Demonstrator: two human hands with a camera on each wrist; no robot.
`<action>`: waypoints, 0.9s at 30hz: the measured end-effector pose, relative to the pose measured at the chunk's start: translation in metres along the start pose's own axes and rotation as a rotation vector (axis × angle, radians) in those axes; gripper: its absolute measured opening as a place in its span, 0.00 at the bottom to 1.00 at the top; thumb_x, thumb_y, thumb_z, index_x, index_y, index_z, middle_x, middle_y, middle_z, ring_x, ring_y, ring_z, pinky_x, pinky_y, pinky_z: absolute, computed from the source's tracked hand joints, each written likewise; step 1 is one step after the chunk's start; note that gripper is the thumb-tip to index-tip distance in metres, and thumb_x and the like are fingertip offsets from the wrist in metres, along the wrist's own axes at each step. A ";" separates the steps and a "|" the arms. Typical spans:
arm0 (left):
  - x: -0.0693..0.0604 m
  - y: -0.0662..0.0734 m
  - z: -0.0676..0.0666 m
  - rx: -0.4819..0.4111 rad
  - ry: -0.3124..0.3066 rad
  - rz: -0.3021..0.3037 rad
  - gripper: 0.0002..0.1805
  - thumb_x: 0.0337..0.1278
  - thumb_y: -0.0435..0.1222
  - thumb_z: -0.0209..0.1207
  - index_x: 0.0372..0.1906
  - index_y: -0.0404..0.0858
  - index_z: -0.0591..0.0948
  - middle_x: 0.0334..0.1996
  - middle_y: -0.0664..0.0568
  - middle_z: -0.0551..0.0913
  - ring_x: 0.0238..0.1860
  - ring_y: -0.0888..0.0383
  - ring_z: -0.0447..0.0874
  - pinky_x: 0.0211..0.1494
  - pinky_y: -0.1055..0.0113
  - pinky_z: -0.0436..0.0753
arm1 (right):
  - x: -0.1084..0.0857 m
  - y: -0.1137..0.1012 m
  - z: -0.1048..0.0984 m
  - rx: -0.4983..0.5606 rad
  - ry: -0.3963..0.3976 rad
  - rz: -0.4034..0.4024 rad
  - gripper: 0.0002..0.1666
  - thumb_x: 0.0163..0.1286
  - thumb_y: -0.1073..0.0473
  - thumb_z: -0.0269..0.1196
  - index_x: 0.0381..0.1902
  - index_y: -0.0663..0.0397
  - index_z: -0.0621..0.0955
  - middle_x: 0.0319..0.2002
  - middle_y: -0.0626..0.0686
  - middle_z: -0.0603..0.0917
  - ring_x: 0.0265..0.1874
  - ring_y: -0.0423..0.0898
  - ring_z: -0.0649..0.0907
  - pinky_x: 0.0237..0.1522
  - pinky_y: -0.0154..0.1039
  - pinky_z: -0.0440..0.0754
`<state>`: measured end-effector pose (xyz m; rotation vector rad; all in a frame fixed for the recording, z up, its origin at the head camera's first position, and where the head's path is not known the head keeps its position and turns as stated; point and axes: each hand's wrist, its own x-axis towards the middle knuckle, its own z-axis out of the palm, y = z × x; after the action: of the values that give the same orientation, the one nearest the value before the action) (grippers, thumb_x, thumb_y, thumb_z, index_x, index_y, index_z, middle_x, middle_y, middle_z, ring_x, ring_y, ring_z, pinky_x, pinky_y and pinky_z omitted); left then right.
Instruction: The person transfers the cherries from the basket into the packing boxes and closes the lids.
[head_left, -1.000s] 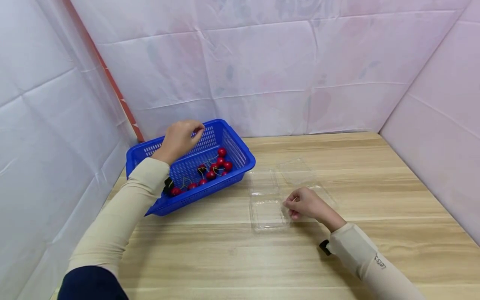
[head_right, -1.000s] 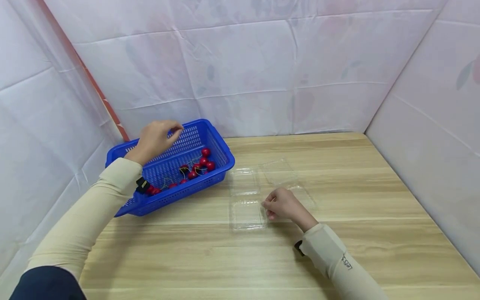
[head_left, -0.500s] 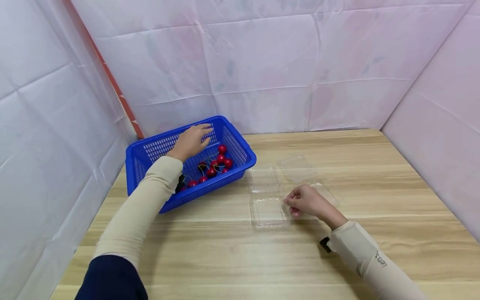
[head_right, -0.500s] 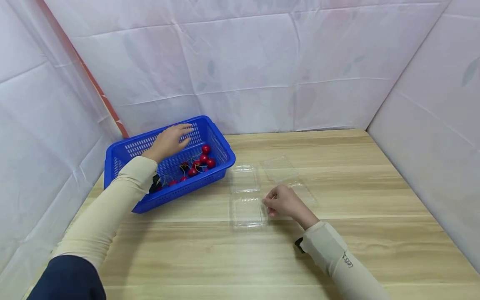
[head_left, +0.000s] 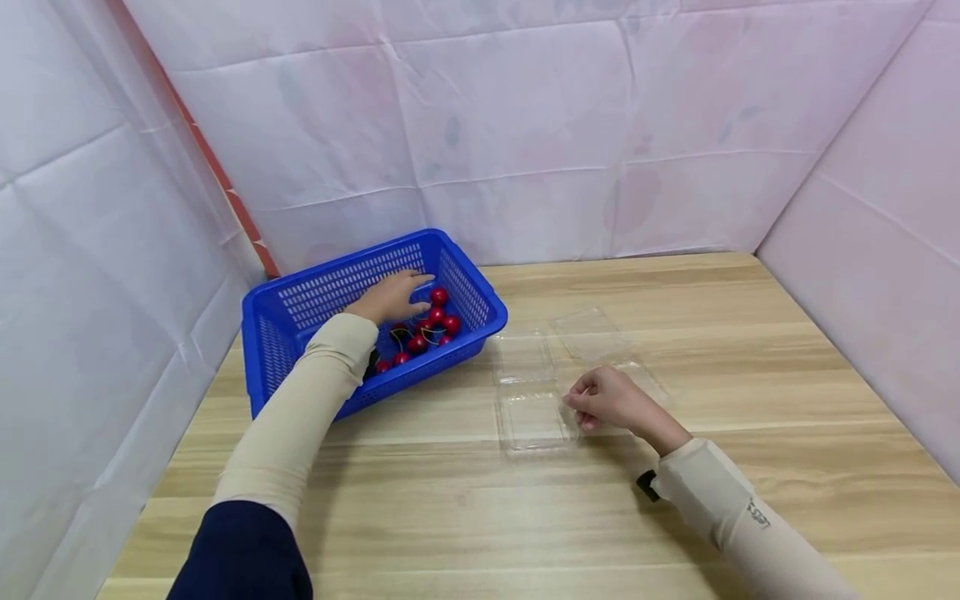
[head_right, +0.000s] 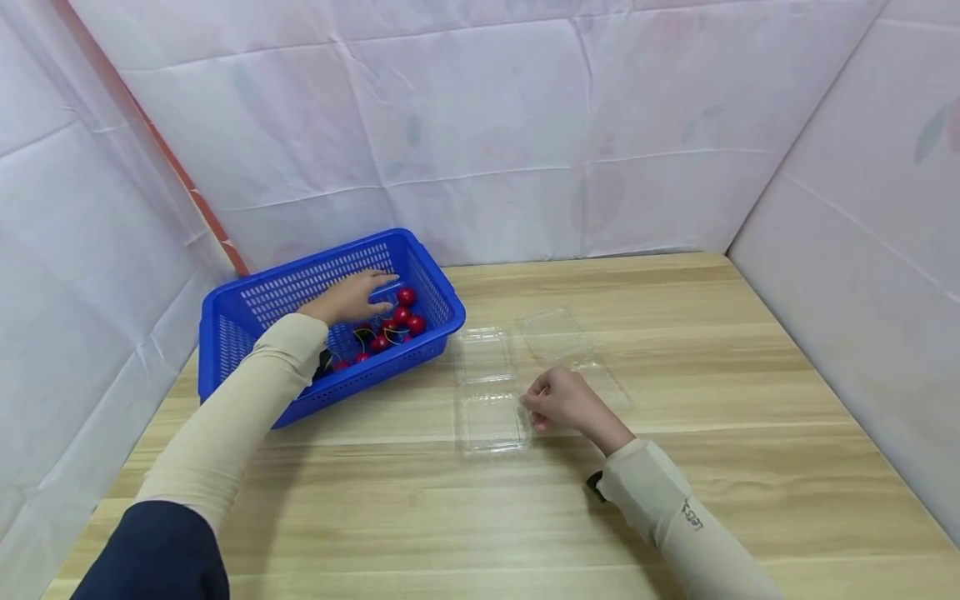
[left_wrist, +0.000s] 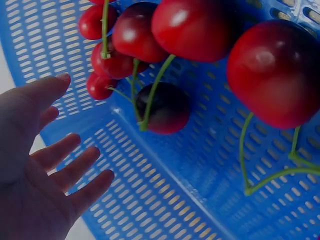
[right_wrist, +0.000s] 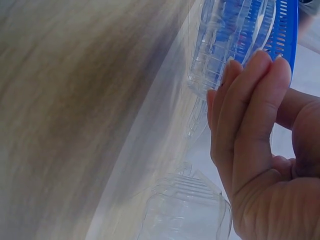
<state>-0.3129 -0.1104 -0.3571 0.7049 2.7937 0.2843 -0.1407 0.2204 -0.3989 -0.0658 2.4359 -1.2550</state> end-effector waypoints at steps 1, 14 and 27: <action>0.000 0.000 0.001 -0.004 -0.016 0.001 0.32 0.67 0.41 0.54 0.73 0.39 0.61 0.72 0.38 0.57 0.73 0.41 0.53 0.73 0.48 0.56 | 0.000 0.000 0.000 -0.003 0.002 0.002 0.11 0.69 0.62 0.60 0.36 0.69 0.79 0.20 0.53 0.82 0.18 0.41 0.80 0.22 0.35 0.81; 0.008 -0.002 0.012 -0.062 -0.141 -0.021 0.38 0.63 0.42 0.59 0.74 0.42 0.58 0.73 0.40 0.55 0.74 0.42 0.50 0.73 0.47 0.53 | -0.004 -0.003 0.004 -0.023 0.006 -0.009 0.10 0.68 0.62 0.60 0.34 0.68 0.79 0.18 0.52 0.81 0.16 0.40 0.79 0.22 0.35 0.81; 0.015 0.001 0.021 -0.106 -0.172 -0.042 0.37 0.61 0.38 0.61 0.73 0.42 0.60 0.73 0.40 0.56 0.73 0.42 0.52 0.73 0.47 0.53 | -0.005 -0.003 0.005 -0.029 0.007 -0.016 0.10 0.67 0.63 0.60 0.32 0.69 0.80 0.17 0.50 0.81 0.15 0.39 0.79 0.23 0.37 0.81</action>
<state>-0.3196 -0.0996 -0.3793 0.6150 2.6053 0.3442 -0.1351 0.2162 -0.3978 -0.0885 2.4643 -1.2291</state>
